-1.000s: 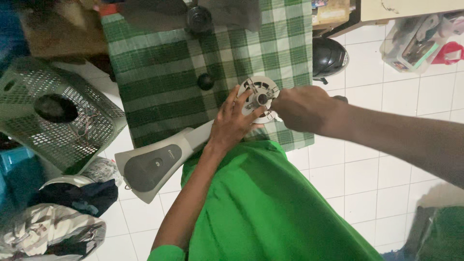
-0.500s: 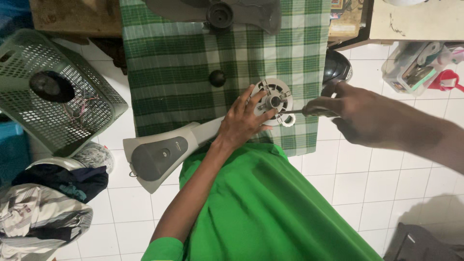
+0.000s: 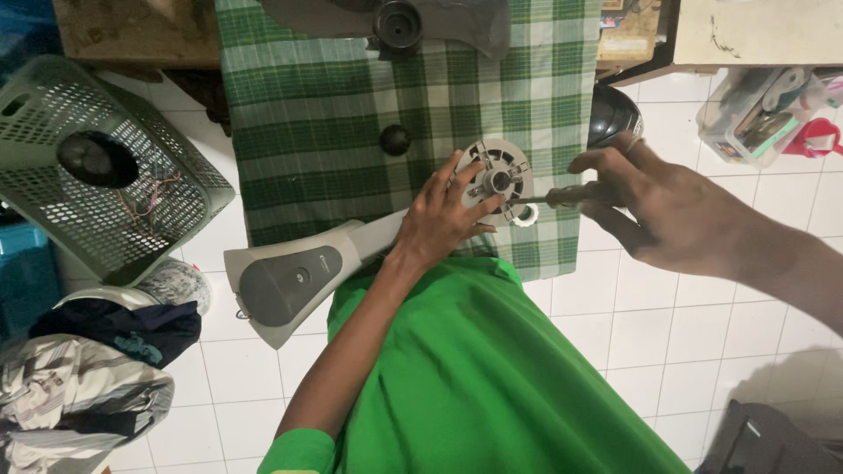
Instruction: The person assembles a table fan by attaching the fan blade hub to the motor housing and securing the fan blades. They use a screwdriver to tighten the central nut and then attach the fan head to the stand.
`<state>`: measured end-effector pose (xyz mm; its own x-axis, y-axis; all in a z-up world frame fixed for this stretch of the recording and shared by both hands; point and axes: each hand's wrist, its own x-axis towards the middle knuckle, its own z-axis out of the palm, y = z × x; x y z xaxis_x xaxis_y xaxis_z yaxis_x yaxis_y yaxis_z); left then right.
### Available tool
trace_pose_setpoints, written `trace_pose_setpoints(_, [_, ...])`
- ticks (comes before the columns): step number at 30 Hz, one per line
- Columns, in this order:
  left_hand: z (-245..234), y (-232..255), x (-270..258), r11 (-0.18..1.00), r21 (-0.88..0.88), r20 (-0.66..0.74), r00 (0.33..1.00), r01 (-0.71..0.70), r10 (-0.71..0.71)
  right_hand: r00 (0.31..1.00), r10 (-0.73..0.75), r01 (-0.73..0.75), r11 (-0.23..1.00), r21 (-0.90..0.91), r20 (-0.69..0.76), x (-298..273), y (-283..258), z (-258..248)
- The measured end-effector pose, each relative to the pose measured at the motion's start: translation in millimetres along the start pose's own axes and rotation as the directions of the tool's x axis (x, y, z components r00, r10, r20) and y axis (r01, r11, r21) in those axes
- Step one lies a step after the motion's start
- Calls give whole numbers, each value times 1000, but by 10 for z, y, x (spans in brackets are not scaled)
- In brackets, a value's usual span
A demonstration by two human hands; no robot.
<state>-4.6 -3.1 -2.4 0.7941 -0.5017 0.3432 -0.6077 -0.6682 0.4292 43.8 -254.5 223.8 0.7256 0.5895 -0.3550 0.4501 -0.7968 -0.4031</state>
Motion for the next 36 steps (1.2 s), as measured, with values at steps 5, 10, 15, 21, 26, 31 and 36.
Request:
trace_pose_setpoints(5, [-3,18,-3,1000,-23,6,1000,17,-17,972,161,-71,894,-443,171,6,-76,3])
trace_pose_setpoints(10, [-46,17,6,1000,-8,13,1000,2,-2,905,-321,332,943,-7,-279,72,-183,-125])
trace_pose_setpoints(15, [-74,26,26,1000,-17,45,999,3,-2,923,350,-298,912,-283,157,69,-241,-85])
trace_pose_setpoints(21, [-64,21,23,1000,-12,54,999,0,1,952,-131,147,988,37,-277,25,-142,-24])
trace_pose_setpoints(26, [-81,39,15,1000,-9,56,998,13,-12,969,245,-247,968,-48,-41,-4,-153,26])
trace_pose_setpoints(31, [-95,44,33,1000,-17,66,998,22,-21,912,-230,212,973,-90,-341,29,-127,14])
trace_pose_setpoints(36, [-80,46,24,1000,-26,38,999,9,-9,980,180,-189,975,-120,-78,33,-127,65])
